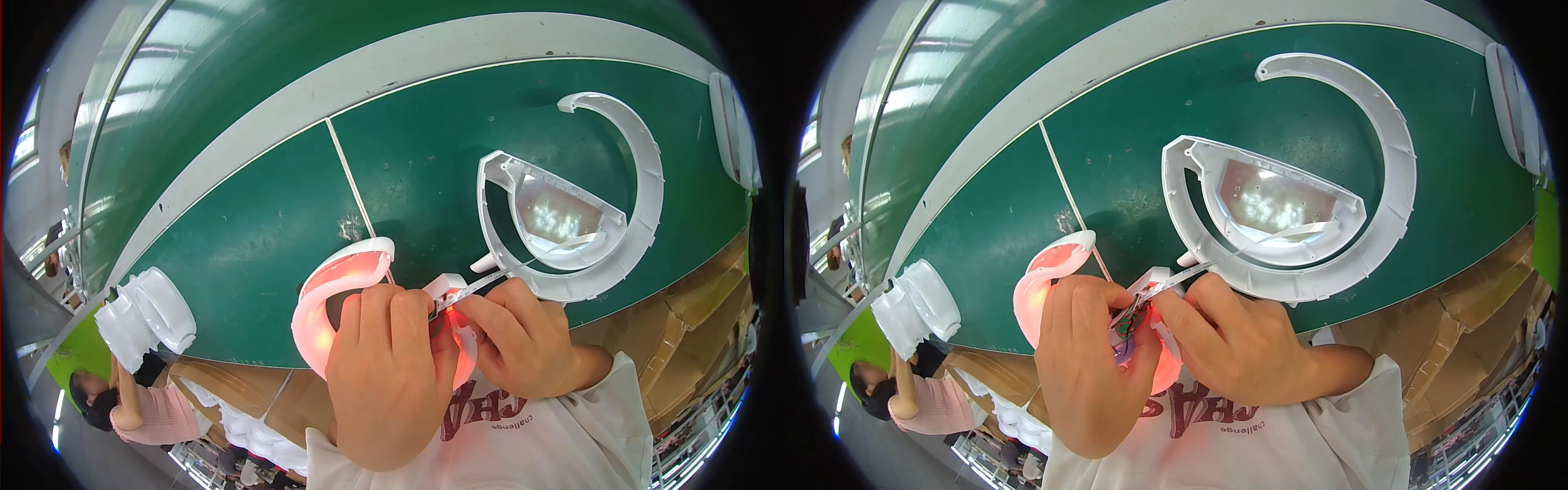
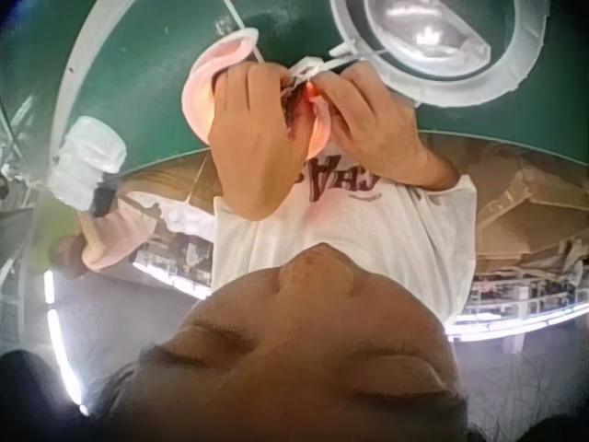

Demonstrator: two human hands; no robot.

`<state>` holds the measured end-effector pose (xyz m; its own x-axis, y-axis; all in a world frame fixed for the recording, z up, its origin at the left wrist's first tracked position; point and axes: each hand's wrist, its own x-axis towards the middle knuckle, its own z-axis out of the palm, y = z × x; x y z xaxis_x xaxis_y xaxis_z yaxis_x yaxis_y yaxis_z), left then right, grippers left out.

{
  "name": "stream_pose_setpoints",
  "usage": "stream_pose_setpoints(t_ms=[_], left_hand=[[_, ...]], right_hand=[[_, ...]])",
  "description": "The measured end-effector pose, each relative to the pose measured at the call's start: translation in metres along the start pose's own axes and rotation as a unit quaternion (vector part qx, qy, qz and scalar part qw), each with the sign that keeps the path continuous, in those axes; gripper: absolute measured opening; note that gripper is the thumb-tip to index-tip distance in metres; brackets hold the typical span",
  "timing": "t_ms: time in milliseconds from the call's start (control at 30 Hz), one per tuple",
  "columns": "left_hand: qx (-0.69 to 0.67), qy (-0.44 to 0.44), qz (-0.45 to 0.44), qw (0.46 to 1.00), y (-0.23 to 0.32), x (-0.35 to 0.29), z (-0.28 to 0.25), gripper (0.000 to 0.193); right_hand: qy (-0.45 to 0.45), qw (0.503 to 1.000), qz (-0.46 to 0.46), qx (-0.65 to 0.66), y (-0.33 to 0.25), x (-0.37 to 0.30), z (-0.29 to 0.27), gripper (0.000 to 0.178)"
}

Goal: The person assembles circular LED light fixtures by hand, combining plastic rings, LED components, and wires.

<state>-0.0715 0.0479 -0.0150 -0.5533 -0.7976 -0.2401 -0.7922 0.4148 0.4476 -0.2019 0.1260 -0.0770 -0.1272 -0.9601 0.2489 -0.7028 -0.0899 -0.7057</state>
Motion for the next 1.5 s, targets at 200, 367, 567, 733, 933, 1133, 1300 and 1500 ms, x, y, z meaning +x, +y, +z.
stream_pose_setpoints(t_ms=[200,367,567,733,933,1133,1300,1500], left_hand=[[0.003,0.040,-0.005,0.999,0.002,0.001,0.004,0.032],[-0.038,0.056,0.010,0.998,-0.004,-0.001,0.007,0.027],[-0.011,0.052,0.002,0.999,-0.002,0.000,0.006,0.025],[-0.015,0.028,0.009,0.999,-0.005,0.003,0.004,0.025],[0.071,0.017,-0.037,0.997,0.010,0.002,-0.001,0.025],[0.079,0.005,-0.006,0.997,0.006,0.003,0.004,0.025],[-0.167,0.055,0.022,0.984,-0.015,-0.005,-0.018,0.030],[0.011,0.139,0.169,0.976,-0.030,-0.042,-0.008,0.038]], right_hand=[[-0.057,0.998,-0.007,0.031,0.004,0.003,-0.009,0.037],[-0.043,0.997,0.006,0.068,0.004,0.002,-0.008,0.035],[-0.049,0.996,0.023,0.074,0.001,0.006,-0.013,0.035],[-0.063,0.996,0.033,0.056,0.000,0.008,-0.015,0.033],[-0.097,0.995,-0.006,0.013,-0.003,0.011,-0.020,0.027],[-0.081,0.997,-0.003,-0.007,-0.001,0.007,-0.022,0.027],[-0.053,0.997,0.009,0.054,0.003,0.001,-0.027,0.041],[0.086,0.991,-0.075,0.073,-0.003,-0.010,-0.027,0.041]])
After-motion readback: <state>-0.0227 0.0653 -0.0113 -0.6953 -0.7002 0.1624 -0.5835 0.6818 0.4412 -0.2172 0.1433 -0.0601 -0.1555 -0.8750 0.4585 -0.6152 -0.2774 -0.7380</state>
